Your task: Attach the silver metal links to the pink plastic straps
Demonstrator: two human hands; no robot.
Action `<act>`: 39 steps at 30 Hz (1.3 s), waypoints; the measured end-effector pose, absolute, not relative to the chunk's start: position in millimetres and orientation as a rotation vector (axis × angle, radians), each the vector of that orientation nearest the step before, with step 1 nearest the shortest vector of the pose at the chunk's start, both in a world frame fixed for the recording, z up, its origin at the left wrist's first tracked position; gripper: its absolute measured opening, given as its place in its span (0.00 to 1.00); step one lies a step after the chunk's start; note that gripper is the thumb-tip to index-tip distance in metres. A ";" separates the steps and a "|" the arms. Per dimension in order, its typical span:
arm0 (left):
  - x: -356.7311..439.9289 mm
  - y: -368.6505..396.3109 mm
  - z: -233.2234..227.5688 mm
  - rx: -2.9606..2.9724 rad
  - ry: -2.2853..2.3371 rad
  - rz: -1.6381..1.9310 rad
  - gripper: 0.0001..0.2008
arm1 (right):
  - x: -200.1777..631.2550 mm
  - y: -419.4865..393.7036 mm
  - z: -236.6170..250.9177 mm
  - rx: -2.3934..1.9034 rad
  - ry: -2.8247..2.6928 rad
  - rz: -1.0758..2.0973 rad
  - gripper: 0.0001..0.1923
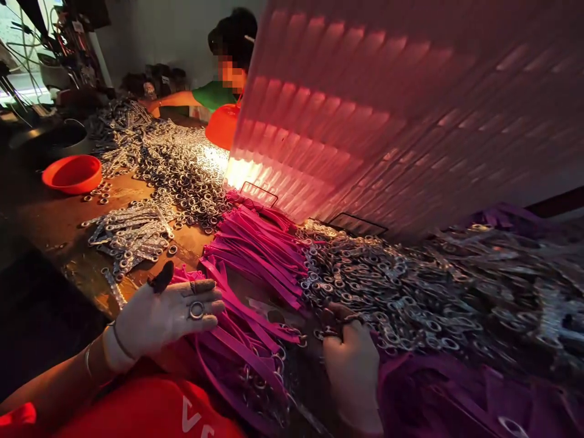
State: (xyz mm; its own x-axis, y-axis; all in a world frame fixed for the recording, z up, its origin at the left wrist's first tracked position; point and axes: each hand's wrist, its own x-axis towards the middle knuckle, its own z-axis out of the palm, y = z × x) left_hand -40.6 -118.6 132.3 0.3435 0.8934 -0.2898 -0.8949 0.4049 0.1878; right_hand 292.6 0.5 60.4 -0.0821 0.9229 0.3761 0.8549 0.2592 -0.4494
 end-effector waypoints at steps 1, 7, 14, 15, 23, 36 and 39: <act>-38.9 -118.2 131.3 0.015 0.344 1.141 0.27 | 278.2 -11.3 72.5 -1.558 -1.924 0.301 0.15; -29.4 -119.1 123.0 0.248 0.558 1.165 0.25 | 189.6 -65.6 121.2 -1.001 -2.208 0.494 0.22; -16.5 -122.7 122.2 0.405 0.850 1.226 0.25 | 161.9 -79.2 124.6 -1.039 -2.337 0.334 0.18; -13.7 -123.6 121.7 0.443 0.878 1.252 0.26 | 160.2 -80.1 123.2 -1.100 -2.351 0.307 0.18; -0.4 -124.7 113.8 0.776 0.967 1.430 0.33 | 149.8 -80.5 109.8 -1.106 -2.289 0.560 0.22; -3.0 -103.9 118.5 0.475 0.778 1.157 0.22 | 156.4 -83.8 125.5 -1.048 -2.379 0.150 0.08; 1.5 -93.9 115.3 0.432 0.810 1.188 0.25 | 153.7 -82.4 113.8 -1.188 -2.249 0.483 0.10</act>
State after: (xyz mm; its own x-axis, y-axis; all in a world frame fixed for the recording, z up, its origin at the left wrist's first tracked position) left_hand 1.5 -93.9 115.3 0.1465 0.9338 -0.3265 -0.6449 0.3405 0.6843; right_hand 153.7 -82.4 113.8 -0.4614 0.8357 0.2979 0.6398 0.5460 -0.5408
